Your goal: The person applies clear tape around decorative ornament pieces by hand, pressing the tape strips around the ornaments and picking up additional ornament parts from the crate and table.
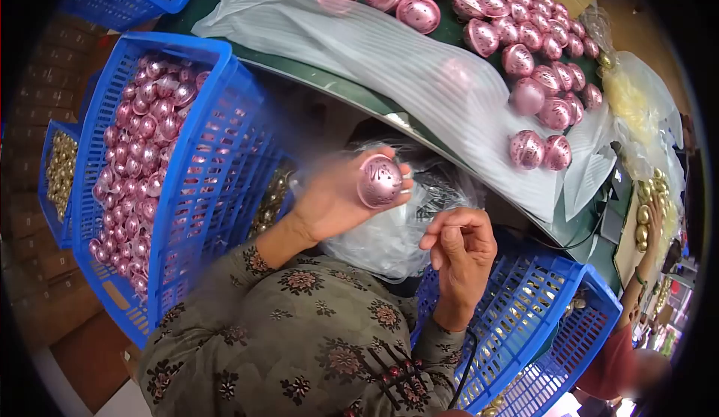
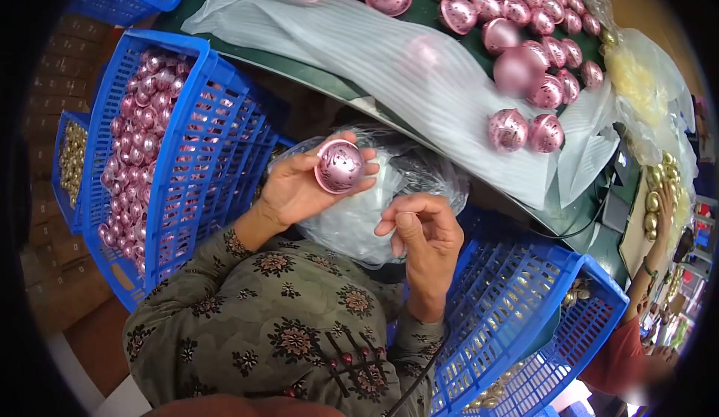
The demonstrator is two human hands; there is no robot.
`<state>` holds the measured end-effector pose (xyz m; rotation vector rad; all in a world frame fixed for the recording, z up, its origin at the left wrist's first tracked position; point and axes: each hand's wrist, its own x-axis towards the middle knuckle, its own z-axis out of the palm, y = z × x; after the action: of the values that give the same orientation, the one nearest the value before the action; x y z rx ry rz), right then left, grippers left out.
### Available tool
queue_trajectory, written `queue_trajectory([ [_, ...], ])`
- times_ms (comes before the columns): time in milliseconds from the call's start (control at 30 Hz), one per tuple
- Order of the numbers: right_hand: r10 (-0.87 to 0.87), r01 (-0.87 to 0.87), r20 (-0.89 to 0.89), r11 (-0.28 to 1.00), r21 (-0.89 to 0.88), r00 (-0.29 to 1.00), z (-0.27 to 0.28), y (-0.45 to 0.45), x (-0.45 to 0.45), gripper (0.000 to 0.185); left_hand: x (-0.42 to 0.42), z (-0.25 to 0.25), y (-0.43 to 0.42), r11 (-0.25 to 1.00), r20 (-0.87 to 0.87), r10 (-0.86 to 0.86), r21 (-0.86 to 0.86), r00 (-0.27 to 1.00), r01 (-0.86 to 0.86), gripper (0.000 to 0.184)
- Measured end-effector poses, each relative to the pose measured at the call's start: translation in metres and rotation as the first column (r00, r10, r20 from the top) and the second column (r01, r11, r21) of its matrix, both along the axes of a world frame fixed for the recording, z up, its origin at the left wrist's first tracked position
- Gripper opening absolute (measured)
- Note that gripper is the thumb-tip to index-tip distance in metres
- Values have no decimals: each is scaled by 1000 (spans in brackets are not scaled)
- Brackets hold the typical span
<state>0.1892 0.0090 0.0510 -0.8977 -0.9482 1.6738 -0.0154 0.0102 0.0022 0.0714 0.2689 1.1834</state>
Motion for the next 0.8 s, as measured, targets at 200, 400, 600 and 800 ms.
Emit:
queue_trajectory([
  [200, -30, 46, 173, 995, -88, 984, -15, -20, -17, 15, 8, -8, -13, 997, -125, 21, 81, 992, -11, 56],
  [400, -27, 28, 353, 1000, 3, 935, -7, -31, -24, 11, 5, -11, -22, 995, -277, 32, 102, 960, -4, 58],
  [600, 19, 9, 320, 996, -88, 947, -9, -35, -24, 9, 6, -15, -26, 991, -334, 28, 135, 942, 18, 45],
  [800, 64, -27, 271, 990, -139, 961, -12, -37, -22, 10, 10, -15, -28, 987, -404, 21, 154, 915, 45, 41],
])
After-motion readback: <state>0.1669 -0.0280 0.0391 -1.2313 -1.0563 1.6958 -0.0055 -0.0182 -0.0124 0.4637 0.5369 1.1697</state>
